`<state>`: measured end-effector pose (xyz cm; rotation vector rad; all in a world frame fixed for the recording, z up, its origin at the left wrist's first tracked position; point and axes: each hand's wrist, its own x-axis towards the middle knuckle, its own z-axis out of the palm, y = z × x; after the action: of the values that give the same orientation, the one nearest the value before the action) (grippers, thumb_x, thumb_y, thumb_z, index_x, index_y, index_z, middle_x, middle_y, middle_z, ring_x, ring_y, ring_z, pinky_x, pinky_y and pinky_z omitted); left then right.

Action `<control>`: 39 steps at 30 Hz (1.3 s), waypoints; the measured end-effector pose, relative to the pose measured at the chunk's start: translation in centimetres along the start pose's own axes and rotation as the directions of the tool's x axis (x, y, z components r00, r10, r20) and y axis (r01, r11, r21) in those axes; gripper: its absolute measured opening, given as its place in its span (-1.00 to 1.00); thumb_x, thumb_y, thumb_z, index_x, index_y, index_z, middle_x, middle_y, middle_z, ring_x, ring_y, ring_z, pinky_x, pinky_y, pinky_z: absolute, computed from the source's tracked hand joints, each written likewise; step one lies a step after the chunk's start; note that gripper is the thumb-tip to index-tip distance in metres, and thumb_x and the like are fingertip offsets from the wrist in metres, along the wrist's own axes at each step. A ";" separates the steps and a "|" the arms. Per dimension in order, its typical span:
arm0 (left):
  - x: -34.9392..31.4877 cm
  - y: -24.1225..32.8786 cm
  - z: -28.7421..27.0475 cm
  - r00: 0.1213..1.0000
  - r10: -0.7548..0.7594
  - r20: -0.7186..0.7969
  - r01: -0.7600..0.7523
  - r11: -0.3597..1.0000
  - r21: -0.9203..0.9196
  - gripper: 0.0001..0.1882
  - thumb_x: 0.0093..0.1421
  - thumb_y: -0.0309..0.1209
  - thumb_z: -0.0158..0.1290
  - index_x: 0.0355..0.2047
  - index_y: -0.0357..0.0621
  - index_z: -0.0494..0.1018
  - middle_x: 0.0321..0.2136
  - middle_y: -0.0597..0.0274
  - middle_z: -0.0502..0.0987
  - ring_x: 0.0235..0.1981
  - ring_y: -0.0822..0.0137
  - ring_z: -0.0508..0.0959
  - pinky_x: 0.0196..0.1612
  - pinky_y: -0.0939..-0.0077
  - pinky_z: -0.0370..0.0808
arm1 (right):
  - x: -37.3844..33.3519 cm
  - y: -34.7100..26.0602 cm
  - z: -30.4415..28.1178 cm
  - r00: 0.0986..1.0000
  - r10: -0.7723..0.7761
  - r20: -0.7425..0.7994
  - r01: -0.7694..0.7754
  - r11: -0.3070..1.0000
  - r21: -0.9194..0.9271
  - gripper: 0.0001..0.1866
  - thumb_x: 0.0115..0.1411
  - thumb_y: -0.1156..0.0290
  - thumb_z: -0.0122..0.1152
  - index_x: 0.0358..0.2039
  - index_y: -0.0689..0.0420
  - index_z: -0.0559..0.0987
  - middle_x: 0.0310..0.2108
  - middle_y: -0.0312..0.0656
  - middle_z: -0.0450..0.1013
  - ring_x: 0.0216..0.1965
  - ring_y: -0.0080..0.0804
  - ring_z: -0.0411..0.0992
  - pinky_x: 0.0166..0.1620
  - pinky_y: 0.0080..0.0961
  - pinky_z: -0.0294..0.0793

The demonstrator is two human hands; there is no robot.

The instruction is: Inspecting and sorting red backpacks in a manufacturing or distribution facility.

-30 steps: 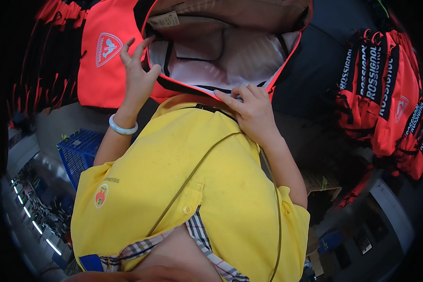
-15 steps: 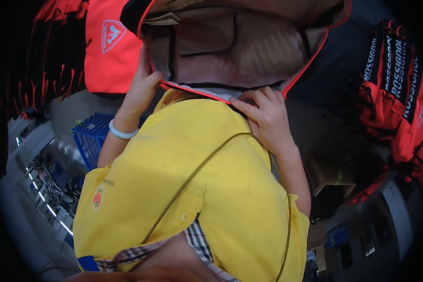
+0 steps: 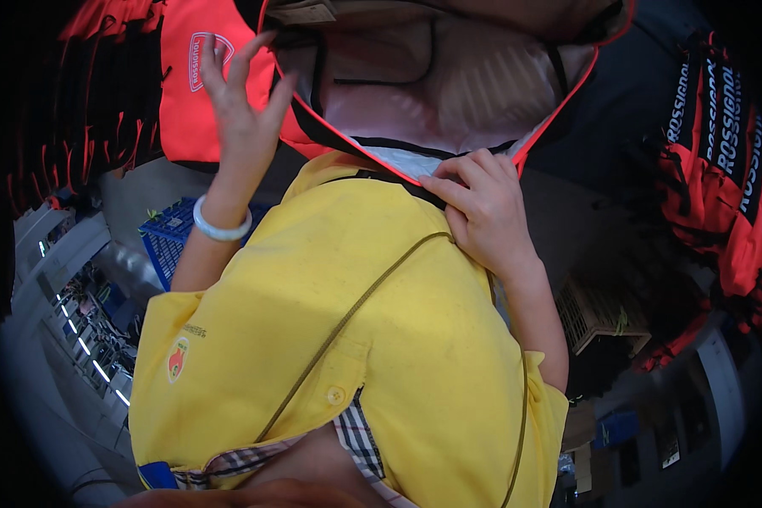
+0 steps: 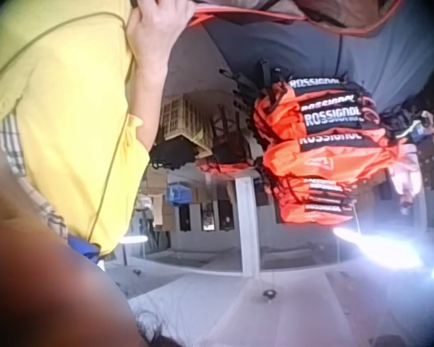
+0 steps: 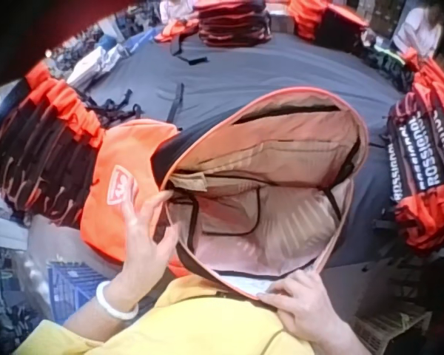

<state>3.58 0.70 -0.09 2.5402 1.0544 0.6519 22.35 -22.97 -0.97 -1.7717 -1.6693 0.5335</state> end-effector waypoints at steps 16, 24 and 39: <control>5.5 0.8 -0.6 0.926 0.062 0.371 0.325 0.366 -0.872 -0.31 0.02 -0.68 -0.01 0.24 -0.40 0.26 0.08 0.16 0.45 0.06 0.43 0.46 0.11 0.57 0.39 | 5.6 -0.7 1.1 0.934 0.179 -0.309 -0.112 0.969 0.222 -0.50 0.01 0.37 0.40 0.00 0.16 0.51 -0.18 -0.07 0.50 -0.15 -0.14 0.48 0.00 -0.36 0.44; 4.0 0.9 -2.6 0.882 0.101 0.461 0.354 0.504 -0.788 -0.20 0.02 -0.72 -0.07 0.36 -0.25 0.12 0.14 0.27 0.38 -0.07 0.55 0.46 0.02 0.60 0.41 | 9.2 -4.0 2.8 0.800 -0.170 -0.575 0.193 0.981 -0.022 -0.76 -0.06 0.59 0.33 -0.32 0.12 0.58 -0.34 -0.27 0.51 -0.42 -0.36 0.44 -0.32 -0.40 0.33; 2.4 0.6 -2.4 0.888 0.109 0.447 0.318 0.556 -0.768 -0.23 0.02 -0.72 -0.07 0.32 -0.22 0.21 -0.01 0.24 0.50 0.01 0.51 0.45 0.08 0.62 0.38 | 9.7 -3.5 3.5 0.876 -0.217 -0.431 0.293 0.949 0.116 -0.74 -0.06 0.52 0.42 -0.41 0.14 0.46 -0.45 -0.24 0.45 -0.45 -0.26 0.42 -0.31 -0.34 0.39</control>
<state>4.21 2.32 2.90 1.6209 0.5139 0.3490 18.48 -12.87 0.21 -1.3858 -1.4709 0.1618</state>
